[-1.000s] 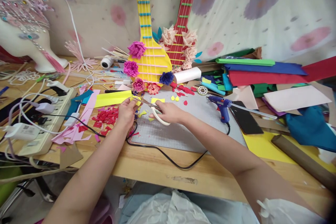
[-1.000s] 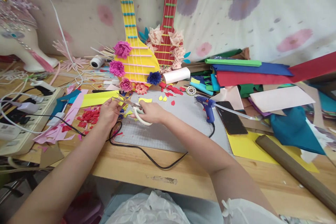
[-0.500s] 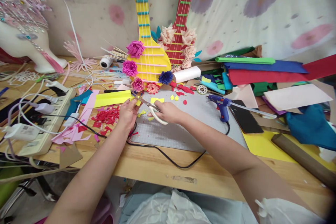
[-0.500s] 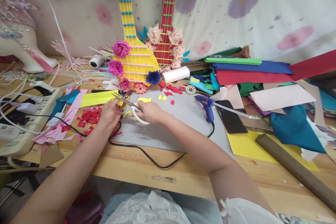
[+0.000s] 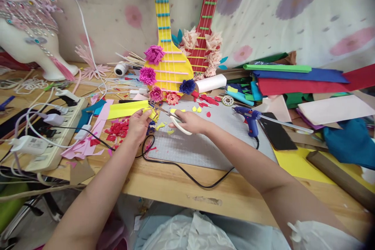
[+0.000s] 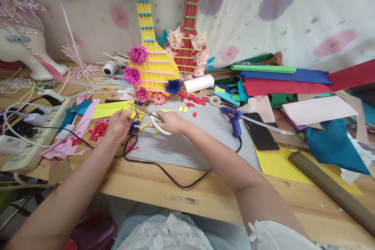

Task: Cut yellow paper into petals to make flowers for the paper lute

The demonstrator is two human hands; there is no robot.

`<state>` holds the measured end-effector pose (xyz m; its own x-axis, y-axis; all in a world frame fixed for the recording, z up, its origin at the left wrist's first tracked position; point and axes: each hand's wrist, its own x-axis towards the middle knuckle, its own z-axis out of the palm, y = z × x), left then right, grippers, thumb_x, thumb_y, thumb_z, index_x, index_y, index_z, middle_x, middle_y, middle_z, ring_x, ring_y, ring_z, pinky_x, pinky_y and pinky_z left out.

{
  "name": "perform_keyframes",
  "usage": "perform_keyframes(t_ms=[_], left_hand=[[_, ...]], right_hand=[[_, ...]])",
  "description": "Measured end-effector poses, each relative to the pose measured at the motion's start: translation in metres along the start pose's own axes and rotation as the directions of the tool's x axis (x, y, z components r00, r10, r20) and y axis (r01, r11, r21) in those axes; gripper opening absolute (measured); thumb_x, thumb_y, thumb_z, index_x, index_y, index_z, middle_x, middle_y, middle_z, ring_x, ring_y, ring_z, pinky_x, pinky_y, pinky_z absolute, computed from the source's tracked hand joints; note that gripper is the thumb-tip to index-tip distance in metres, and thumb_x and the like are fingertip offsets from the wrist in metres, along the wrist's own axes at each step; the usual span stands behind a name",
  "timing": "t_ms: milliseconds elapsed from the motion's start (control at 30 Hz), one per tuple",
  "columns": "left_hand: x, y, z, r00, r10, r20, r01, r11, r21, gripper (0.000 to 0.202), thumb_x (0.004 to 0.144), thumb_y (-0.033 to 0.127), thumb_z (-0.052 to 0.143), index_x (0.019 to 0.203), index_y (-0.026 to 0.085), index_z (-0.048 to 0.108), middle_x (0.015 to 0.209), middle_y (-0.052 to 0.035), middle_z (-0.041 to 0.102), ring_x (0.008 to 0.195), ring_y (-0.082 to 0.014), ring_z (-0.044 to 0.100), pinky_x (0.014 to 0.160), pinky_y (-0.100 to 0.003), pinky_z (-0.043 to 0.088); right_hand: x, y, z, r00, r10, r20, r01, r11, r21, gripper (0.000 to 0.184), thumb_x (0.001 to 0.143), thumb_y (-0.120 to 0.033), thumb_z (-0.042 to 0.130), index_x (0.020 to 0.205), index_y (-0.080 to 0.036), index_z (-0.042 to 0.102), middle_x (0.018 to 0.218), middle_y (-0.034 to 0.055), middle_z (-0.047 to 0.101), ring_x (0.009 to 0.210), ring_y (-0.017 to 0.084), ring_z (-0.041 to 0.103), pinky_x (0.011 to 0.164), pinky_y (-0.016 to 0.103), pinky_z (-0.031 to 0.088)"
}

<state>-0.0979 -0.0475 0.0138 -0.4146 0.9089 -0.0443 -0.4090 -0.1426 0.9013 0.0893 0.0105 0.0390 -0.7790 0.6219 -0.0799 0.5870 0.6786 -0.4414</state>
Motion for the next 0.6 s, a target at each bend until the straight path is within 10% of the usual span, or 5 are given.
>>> perform_keyframes(t_ms=[600], left_hand=[[0.0007,-0.0001,0.0053,1.0,0.013,0.028,-0.015,0.997,0.077,0.019,0.05,0.02,0.073,0.067,0.018,0.063,0.068,0.0017,0.065,0.067,-0.0117,0.06,0.069,-0.025,0.049]], right_hand=[[0.0011,-0.0045,-0.0008,0.996,-0.047,-0.073,0.032,0.98,-0.195,0.055,0.08,-0.067,0.037,0.097,-0.017,0.052,0.081,0.0075,0.066,0.07,0.019,0.058,0.057,0.025,0.025]])
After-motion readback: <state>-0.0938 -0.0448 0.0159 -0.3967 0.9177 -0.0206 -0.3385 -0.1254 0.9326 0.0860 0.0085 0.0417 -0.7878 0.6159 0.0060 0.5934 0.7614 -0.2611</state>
